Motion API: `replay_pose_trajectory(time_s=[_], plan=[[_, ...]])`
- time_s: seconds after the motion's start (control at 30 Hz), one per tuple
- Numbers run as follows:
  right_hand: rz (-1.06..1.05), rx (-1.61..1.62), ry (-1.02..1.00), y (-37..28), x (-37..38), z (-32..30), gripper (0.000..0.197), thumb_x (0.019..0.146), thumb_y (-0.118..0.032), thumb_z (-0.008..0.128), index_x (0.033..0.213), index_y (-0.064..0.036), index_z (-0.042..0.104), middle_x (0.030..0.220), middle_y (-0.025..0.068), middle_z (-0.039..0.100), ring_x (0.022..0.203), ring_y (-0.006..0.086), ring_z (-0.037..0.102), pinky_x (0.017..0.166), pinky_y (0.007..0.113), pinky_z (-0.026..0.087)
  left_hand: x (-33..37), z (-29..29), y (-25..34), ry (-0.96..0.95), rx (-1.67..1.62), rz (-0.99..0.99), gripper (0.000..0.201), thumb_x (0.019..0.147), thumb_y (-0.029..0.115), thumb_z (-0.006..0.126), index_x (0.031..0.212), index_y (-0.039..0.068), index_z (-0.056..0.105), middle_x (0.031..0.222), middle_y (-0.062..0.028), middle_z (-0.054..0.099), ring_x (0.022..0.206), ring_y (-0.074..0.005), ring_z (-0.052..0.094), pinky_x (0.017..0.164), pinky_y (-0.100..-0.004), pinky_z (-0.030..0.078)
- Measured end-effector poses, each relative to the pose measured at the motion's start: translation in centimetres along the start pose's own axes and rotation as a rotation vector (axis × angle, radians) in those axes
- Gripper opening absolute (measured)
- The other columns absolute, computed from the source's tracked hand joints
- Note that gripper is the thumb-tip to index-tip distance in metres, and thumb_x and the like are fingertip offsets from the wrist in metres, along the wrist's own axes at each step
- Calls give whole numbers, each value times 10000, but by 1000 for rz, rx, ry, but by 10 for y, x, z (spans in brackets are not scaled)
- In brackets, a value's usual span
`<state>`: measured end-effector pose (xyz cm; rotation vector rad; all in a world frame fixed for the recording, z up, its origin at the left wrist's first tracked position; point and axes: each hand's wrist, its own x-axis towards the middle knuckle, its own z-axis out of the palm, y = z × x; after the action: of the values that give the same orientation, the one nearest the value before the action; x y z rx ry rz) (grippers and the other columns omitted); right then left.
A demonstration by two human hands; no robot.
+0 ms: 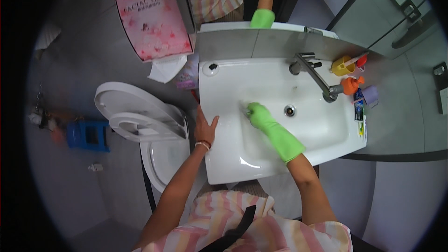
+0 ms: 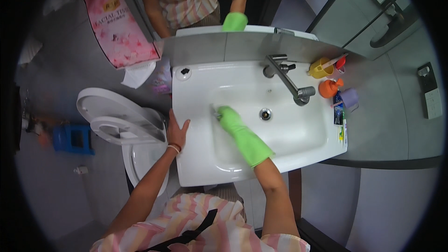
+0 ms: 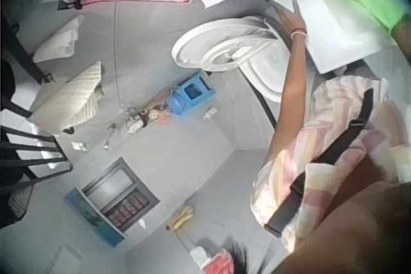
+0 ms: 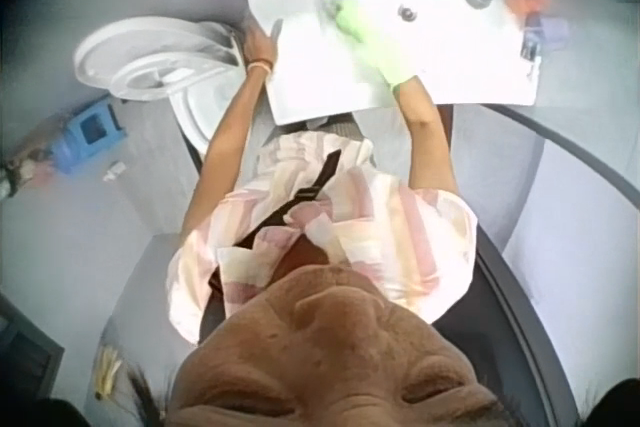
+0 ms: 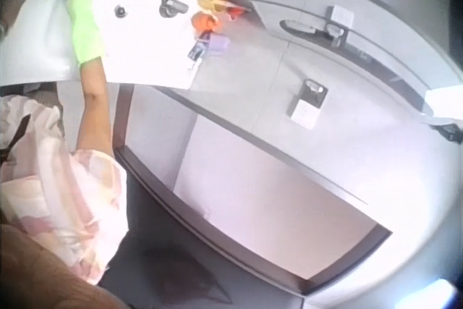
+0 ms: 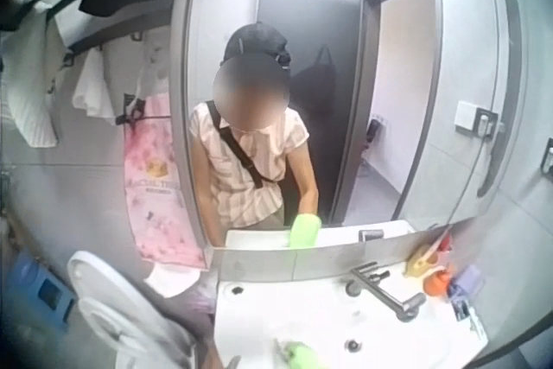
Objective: The person cleans a toilet by wiping the rim and the inside of the bowl with a cloth. The person then moves to the bathroom sink and wipes the basin and faucet with the cloth.
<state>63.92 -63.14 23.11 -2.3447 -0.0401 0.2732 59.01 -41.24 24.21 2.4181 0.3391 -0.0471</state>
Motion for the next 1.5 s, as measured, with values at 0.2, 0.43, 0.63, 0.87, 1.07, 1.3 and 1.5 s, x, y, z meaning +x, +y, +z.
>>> replay_pose_trajectory(time_s=[0.2,0.43,0.63,0.87,1.07,1.3,1.5], plan=[[304,1476,-58,79,-60,-31,106,857,-68,525,947,-115,556,840,0,580,761,187,574,664,344,478,2,3,0,62,4,46,802,821,400,596,1396,62,152,1195,-233,514,993,-390,562,820,-424,469],[131,1962,-188,81,-99,-40,159,895,-164,483,1038,-118,534,1029,39,570,965,237,546,842,448,438,1,6,-5,57,-21,54,787,826,388,592,1392,58,155,1246,-251,466,1075,-396,511,899,-408,422],[118,1703,90,87,-113,-38,335,907,-163,477,1214,-28,479,1200,107,530,1076,243,526,918,415,438,0,6,4,26,-39,49,763,841,371,580,1390,53,158,1231,-237,484,1079,-391,499,890,-405,407],[2,1235,261,73,-116,-38,327,924,-174,464,1199,1,492,1113,99,586,1015,199,565,884,345,471,2,4,-1,70,-23,51,760,827,356,602,1384,55,181,1238,-219,485,1082,-377,499,900,-400,406],[200,1310,310,95,-87,-33,360,917,-258,496,1163,3,525,1101,77,588,947,173,571,832,309,471,5,13,-8,115,39,114,764,840,433,549,1390,66,165,1286,-225,437,1084,-405,498,879,-425,433],[90,460,420,-33,-19,-26,321,884,-221,527,1144,-34,548,994,77,609,859,176,570,738,288,458,3,8,-16,118,41,77,527,935,301,380,1376,68,210,1216,-241,432,1000,-437,506,836,-469,441],[-353,-168,484,-70,17,64,345,771,-80,559,1115,-88,579,1245,145,496,1199,381,391,1018,496,259,5,6,-8,261,-177,38,500,941,279,357,1355,18,250,1236,-269,342,1107,-414,412,928,-425,349]])
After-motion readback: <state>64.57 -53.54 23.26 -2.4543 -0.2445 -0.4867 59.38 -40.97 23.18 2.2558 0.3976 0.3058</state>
